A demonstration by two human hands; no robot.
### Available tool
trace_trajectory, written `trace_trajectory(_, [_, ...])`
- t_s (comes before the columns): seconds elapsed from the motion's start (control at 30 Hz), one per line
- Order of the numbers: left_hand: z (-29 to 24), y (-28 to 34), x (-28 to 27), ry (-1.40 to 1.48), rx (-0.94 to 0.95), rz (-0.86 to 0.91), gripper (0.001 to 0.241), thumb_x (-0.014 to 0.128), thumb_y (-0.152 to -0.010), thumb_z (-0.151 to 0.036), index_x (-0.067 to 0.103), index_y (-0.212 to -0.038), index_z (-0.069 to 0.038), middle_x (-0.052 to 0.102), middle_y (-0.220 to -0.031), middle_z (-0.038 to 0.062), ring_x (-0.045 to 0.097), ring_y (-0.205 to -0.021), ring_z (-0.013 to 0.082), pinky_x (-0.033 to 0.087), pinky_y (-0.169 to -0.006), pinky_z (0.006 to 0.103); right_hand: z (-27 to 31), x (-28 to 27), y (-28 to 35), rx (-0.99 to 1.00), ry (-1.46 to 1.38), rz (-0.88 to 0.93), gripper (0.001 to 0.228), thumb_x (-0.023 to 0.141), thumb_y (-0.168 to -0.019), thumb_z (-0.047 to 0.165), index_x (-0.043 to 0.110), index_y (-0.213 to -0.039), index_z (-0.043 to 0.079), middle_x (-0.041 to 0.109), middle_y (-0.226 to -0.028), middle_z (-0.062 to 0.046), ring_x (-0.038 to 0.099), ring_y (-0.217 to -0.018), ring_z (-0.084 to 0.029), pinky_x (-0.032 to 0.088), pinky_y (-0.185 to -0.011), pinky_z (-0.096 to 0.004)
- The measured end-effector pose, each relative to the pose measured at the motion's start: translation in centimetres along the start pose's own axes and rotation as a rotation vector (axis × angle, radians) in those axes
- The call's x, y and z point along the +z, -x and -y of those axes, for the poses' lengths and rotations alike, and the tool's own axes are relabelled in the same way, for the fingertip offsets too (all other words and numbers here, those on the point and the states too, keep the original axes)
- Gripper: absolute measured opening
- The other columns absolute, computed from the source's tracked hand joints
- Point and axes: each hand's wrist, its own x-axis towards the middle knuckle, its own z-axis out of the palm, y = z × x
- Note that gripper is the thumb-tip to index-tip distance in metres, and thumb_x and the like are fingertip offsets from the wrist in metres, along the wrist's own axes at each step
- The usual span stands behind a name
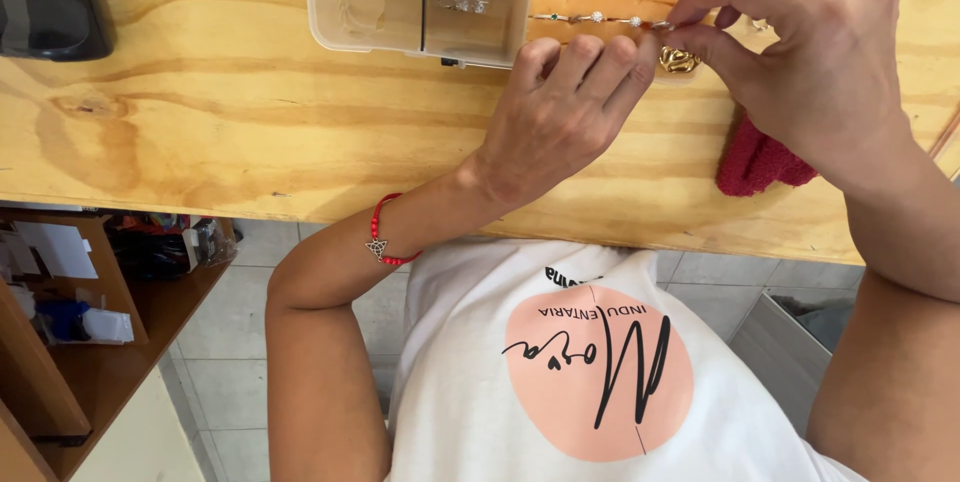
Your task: The person is sorting and placing various jewelry items, such as earrings and rings, into a plastic organizer box on a wooden table.
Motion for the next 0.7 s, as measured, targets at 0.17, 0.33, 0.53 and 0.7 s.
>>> trace_trajectory(0.17, [0.08,0.04,-0.12,0.011,0.0,0.002,0.016,0.058,-0.106,-0.014,0.065,-0.12,-0.017,0.055,-0.099,-0.004,0.052,-0.083,0.0121,0.042,-0.075,0.0275,0.29,-0.06,0.01,0.021,-0.014,0.0,0.025,0.099,-0.118,-0.009,0.079,-0.109,0.003,0.074,-0.099,-0.007,0.066,-0.09,-0.021,0.047,-0.081,-0.035])
trace_trajectory(0.33, [0.21,0.12,-0.16,0.052,-0.029,-0.021,0.016,0.061,-0.106,-0.014,0.068,-0.121,-0.017,0.057,-0.097,-0.005,0.053,-0.081,0.0119,0.042,-0.076,0.0271,0.66,-0.33,0.0,-0.029,0.118,0.036,0.017,0.092,-0.118,-0.003,0.084,-0.112,0.01,0.077,-0.104,-0.005,0.068,-0.093,-0.024,0.049,-0.077,-0.034])
trace_trajectory(0.53, [0.35,-0.06,-0.36,0.03,-0.022,-0.017,0.015,0.061,-0.107,-0.015,0.066,-0.121,-0.017,0.056,-0.097,-0.005,0.052,-0.081,0.0115,0.042,-0.076,0.0265,0.41,-0.11,0.08,0.0,0.134,0.028,0.016,0.092,-0.121,0.0,0.084,-0.113,0.012,0.076,-0.104,-0.003,0.067,-0.091,-0.022,0.046,-0.073,-0.034])
trace_trajectory(0.7, [0.35,-0.09,-0.57,0.05,-0.046,-0.006,0.015,0.063,-0.108,-0.019,0.065,-0.124,-0.02,0.058,-0.096,-0.007,0.053,-0.08,0.0107,0.04,-0.076,0.0265,0.61,-0.37,-0.01,-0.011,0.153,0.028,0.014,0.092,-0.122,0.003,0.086,-0.114,0.013,0.079,-0.106,-0.003,0.07,-0.091,-0.022,0.044,-0.069,-0.034])
